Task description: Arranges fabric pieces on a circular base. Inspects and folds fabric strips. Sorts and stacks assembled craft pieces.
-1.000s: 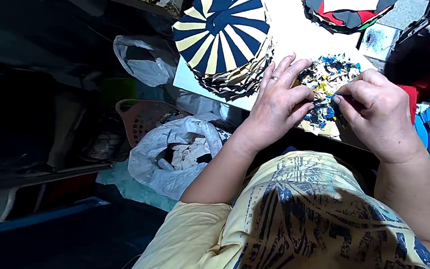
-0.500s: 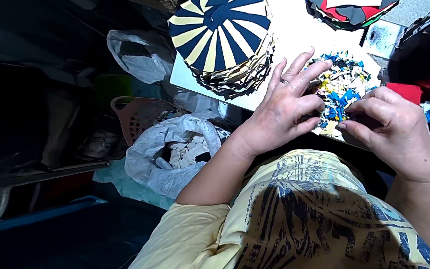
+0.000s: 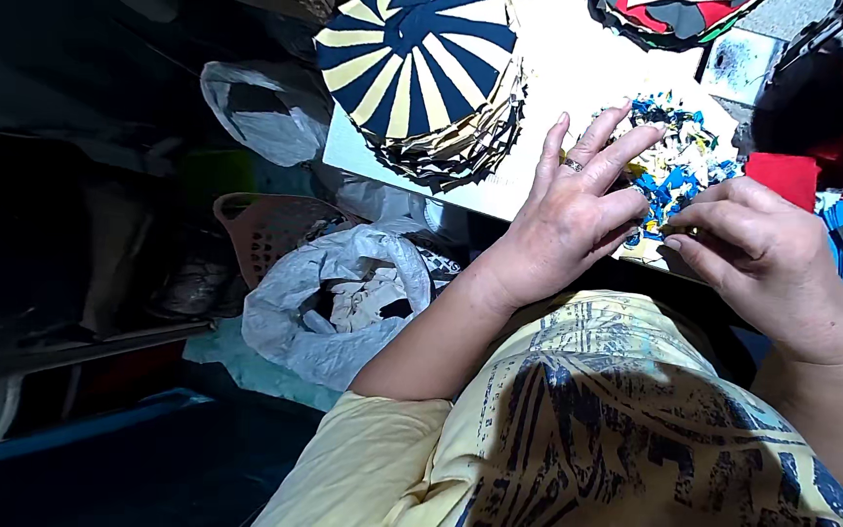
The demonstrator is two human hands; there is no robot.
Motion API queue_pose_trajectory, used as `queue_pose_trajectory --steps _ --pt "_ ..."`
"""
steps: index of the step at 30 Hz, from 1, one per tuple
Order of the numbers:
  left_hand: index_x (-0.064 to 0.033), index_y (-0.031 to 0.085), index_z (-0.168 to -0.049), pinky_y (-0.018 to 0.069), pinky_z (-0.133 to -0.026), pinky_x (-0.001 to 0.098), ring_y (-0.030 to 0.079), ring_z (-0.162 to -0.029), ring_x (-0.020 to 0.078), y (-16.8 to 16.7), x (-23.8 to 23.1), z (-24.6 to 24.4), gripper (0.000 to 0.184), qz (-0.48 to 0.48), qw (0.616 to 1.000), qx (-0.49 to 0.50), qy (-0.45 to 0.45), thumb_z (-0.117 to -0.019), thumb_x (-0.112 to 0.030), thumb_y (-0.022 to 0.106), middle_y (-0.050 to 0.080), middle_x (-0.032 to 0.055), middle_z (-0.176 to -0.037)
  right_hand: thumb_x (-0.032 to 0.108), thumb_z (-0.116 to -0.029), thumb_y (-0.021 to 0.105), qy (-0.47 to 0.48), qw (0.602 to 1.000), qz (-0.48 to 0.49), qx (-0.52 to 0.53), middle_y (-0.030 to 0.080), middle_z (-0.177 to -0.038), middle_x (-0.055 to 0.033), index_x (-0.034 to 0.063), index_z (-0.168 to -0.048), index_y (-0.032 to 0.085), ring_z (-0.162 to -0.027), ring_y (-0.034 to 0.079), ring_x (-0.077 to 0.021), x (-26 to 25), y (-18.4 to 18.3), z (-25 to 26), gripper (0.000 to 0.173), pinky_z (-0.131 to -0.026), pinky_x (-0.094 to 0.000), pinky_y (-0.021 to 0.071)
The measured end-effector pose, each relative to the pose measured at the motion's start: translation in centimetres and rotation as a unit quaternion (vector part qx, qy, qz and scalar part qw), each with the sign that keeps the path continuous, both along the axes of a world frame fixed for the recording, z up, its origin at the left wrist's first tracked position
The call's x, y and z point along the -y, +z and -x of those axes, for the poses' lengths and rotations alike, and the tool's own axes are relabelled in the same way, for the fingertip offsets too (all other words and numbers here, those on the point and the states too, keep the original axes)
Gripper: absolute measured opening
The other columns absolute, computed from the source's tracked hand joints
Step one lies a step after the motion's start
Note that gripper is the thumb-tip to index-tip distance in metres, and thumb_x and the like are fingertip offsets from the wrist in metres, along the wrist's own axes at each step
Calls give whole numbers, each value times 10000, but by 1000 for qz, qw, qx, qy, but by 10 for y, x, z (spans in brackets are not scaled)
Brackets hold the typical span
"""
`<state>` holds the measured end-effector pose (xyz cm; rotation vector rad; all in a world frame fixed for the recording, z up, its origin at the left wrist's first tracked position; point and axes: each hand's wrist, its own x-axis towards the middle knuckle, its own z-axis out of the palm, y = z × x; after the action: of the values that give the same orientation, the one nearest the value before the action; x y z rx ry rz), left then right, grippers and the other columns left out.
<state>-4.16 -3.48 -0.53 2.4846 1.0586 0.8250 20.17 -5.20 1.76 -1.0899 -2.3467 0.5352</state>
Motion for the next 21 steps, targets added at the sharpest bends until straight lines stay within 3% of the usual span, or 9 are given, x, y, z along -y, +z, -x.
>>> queue_pose_trajectory --steps 3,5,7,12,17,21 --pt "-166 750 -1078 66 -1202 743 243 -1554 382 0 1 -2 142 2 1000 -20 23 -972 -235 686 449 134 -1592 161 -959 686 -26 1000 5 3 654 -1055 -162 -10 -1057 718 -903 648 -226 0 3 -7 200 -775 -349 555" --pt "-154 753 -1016 53 -1202 745 242 -1556 373 -1 0 -5 112 8 999 -26 27 -975 -221 674 455 126 -1590 166 -956 691 -40 999 7 21 642 -1043 -152 0 -1059 724 -873 643 -221 0 2 -9 199 -743 -348 558" --pt "-141 750 -962 54 -1204 743 255 -1553 370 0 0 -8 92 9 999 -23 21 -969 -192 674 467 129 -1581 145 -965 671 -45 999 2 27 637 -1008 -147 2 -1051 736 -866 637 -235 0 -1 -9 179 -739 -365 545" --pt "-136 753 -964 44 -1200 743 245 -1557 367 1 1 -12 82 17 999 -28 10 -958 -175 680 461 128 -1587 68 -971 635 -40 999 -21 16 617 -903 -137 -8 -982 746 -803 613 -246 3 -7 1 136 -687 -374 518" --pt "-166 766 -1019 41 -1188 762 260 -1551 370 3 1 -14 130 9 999 -34 20 -977 -236 665 466 120 -1584 80 -972 643 -10 1000 -3 -3 657 -1018 -143 17 -1053 771 -916 646 -241 1 -5 -7 163 -790 -376 546" --pt "-164 760 -1055 34 -1186 769 245 -1552 387 5 0 -16 151 0 1000 -16 22 -995 -239 643 471 138 -1575 90 -1001 630 -68 997 -24 -22 669 -1055 -158 -7 -1081 746 -918 657 -182 -1 6 -26 171 -792 -290 556"
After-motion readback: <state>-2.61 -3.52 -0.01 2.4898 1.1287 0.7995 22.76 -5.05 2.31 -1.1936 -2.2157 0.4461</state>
